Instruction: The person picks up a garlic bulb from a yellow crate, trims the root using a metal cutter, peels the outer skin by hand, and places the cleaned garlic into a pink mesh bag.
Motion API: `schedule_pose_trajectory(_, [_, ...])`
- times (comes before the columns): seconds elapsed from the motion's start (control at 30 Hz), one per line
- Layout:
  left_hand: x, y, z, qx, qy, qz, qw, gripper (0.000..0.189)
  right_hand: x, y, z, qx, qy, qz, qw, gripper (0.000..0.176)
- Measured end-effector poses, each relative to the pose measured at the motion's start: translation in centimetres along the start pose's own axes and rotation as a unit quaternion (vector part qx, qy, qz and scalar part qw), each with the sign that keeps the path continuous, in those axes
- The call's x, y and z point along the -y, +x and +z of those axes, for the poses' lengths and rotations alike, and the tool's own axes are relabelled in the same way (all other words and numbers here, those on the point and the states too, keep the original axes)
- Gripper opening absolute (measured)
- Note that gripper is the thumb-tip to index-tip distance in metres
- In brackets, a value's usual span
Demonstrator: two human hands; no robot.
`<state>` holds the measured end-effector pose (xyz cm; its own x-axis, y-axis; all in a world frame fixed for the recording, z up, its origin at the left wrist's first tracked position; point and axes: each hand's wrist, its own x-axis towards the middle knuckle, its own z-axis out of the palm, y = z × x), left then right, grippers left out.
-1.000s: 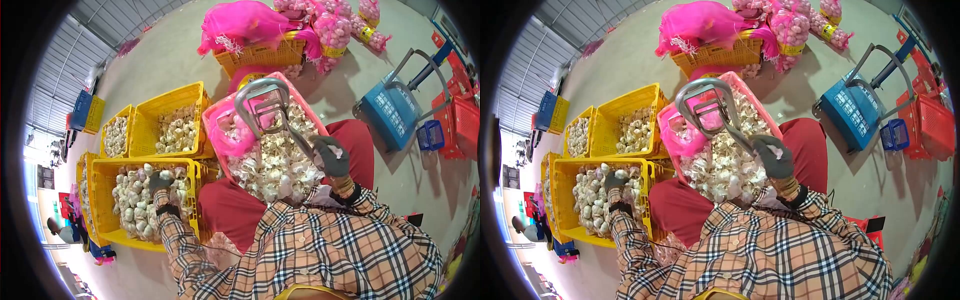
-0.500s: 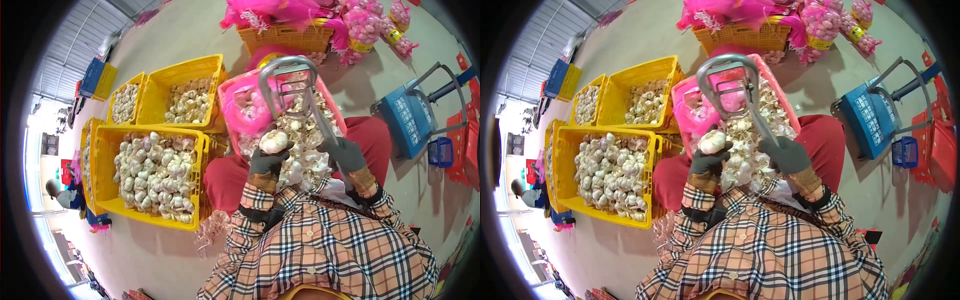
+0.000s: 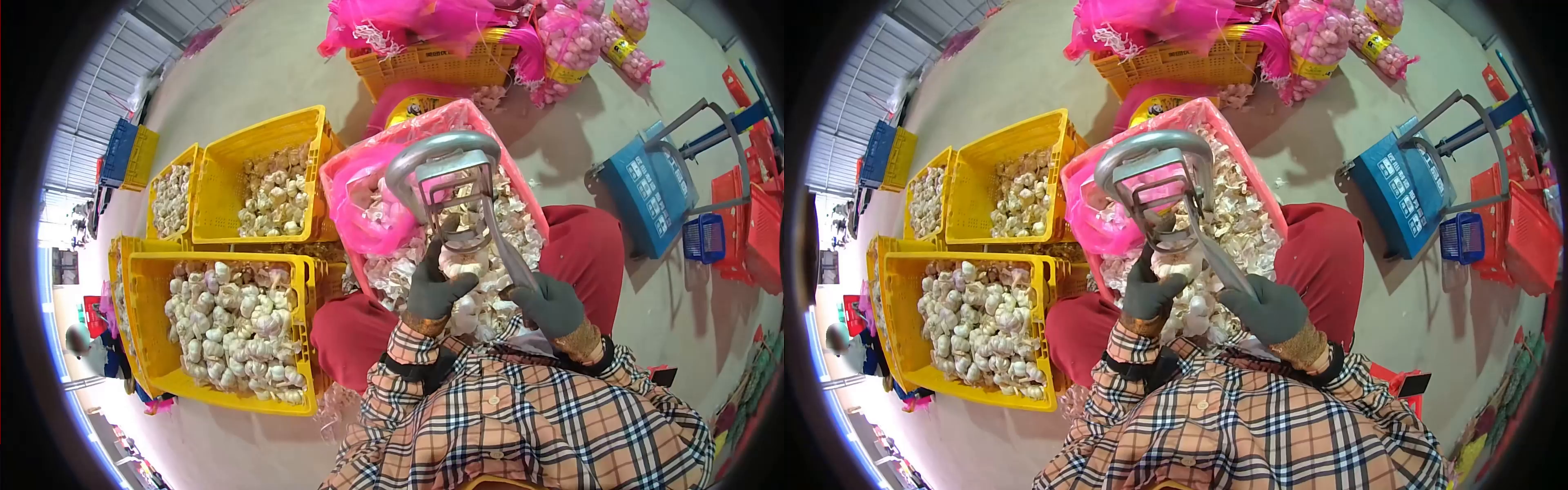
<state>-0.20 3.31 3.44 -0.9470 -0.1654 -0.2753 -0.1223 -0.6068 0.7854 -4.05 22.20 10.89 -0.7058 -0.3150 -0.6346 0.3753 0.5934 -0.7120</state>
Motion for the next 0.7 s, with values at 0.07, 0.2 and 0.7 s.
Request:
schedule_pose_trajectory(0.07, [-0.4, -0.2, 0.8, -0.022, -0.033, -0.011, 0.999, 0.071, -0.3, 0.1, 0.0, 0.007, 0.005, 0.002, 1.000, 0.046])
schedule_pose_trajectory(0.2, [-0.7, -0.5, 1.2, -0.015, -0.099, -0.051, 0.994, 0.059, 1.1, -0.6, -0.5, 0.038, 0.007, 0.035, 0.999, 0.043])
schedule_pose_trajectory(0.7, [0.7, 0.2, 0.2, 0.032, -0.166, -0.020, 0.985, 0.058, -0.6, 1.1, -0.8, 0.108, 0.071, -0.005, 0.992, 0.043])
